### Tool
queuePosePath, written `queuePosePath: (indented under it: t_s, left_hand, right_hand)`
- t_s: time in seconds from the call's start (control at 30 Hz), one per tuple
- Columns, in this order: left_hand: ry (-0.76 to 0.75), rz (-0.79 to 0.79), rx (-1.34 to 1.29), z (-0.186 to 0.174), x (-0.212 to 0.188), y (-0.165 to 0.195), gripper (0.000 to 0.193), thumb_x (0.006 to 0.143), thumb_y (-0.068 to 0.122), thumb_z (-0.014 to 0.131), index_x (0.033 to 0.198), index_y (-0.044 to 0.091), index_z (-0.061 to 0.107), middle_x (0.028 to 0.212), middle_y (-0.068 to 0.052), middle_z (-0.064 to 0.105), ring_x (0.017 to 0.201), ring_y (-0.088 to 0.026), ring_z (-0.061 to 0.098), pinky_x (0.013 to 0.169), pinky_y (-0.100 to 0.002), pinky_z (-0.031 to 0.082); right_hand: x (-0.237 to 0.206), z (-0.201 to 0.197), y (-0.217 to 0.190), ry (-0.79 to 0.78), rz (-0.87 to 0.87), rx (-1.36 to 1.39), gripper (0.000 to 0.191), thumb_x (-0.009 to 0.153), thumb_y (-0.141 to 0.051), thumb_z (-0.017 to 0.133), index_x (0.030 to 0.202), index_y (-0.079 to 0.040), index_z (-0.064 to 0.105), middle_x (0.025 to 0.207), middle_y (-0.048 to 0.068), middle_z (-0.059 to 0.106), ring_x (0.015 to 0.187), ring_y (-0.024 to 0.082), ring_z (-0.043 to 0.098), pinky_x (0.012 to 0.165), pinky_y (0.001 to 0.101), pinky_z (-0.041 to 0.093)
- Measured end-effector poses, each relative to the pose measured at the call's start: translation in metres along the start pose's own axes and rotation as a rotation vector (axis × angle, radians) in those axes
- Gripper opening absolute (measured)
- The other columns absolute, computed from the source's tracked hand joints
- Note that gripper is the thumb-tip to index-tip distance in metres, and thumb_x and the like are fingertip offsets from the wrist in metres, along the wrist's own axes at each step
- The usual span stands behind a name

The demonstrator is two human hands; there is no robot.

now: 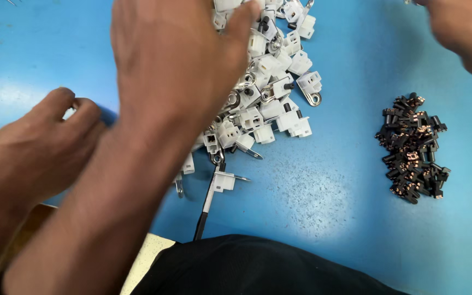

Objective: The person uses tweezers to pick small black metal components and insert them into white plastic housings on a blue workbench. The person repeatedly picks, inserts, and places the assembled units back into a pile, continuing the process throughout the clip.

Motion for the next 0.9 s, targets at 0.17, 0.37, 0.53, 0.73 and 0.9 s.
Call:
queuePosePath:
  t_s: [0.17,0.37,0.53,0.73,0.9]
  left_hand:
    - [-0.298,-0.23,-0.66,0.004,-0.016,0.063,0.044,0.094,0.035,0.078,0.129,0.012,0.066,0.091,-0.009,0.078,0.084,-0.02,0.073,0.072,-0.037,0.059]
    - [-0.793,-0.438,-1.155,0.016,-0.061,0.1,0.042,0.087,0.038,0.075,0.112,0.004,0.077,0.086,-0.004,0.082,0.077,-0.009,0.078,0.07,-0.025,0.065]
    - [-0.905,-0.491,-1.183,0.015,-0.081,0.103,0.044,0.084,0.041,0.08,0.105,0.002,0.078,0.081,-0.005,0.083,0.072,-0.008,0.08,0.067,-0.024,0.067]
    - [-0.878,-0.491,-1.19,0.01,-0.082,0.102,0.043,0.084,0.041,0.08,0.099,0.0,0.079,0.078,-0.005,0.081,0.07,-0.008,0.078,0.065,-0.024,0.066]
    - [-0.799,-0.476,-1.199,0.001,-0.076,0.102,0.045,0.084,0.043,0.08,0.1,0.001,0.077,0.076,-0.005,0.08,0.068,-0.008,0.077,0.062,-0.023,0.065]
  right_hand:
    - [-0.088,-0.066,-0.056,-0.193,0.018,0.621,0.025,0.102,-0.024,0.068,0.122,-0.011,0.075,0.07,0.01,0.065,0.049,0.006,0.043,0.041,0.025,0.031]
    - [-0.214,-0.062,-0.034,-0.32,0.58,0.914,0.024,0.096,-0.021,0.074,0.118,-0.012,0.078,0.084,0.001,0.079,0.045,0.004,0.04,0.036,0.0254,0.031]
    - [-0.249,-0.062,-0.01,-0.123,0.441,0.174,0.029,0.09,-0.025,0.083,0.117,-0.013,0.082,0.087,0.013,0.071,0.051,0.018,0.051,0.044,0.0326,0.039]
    - [-0.251,-0.062,-0.023,-0.034,0.356,0.05,0.03,0.084,-0.022,0.085,0.11,-0.009,0.078,0.09,0.011,0.071,0.058,0.021,0.054,0.05,0.0341,0.045]
    - [-0.251,-0.057,-0.019,-0.096,0.386,0.034,0.027,0.085,-0.024,0.085,0.107,-0.009,0.079,0.09,0.009,0.072,0.056,0.02,0.055,0.049,0.0342,0.046]
Point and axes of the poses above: each hand's wrist, its own x-axis towards the middle knuckle, its own z-axis out of the palm, y = z × x, the point moved 7 cm from there along x, towards the middle knuckle
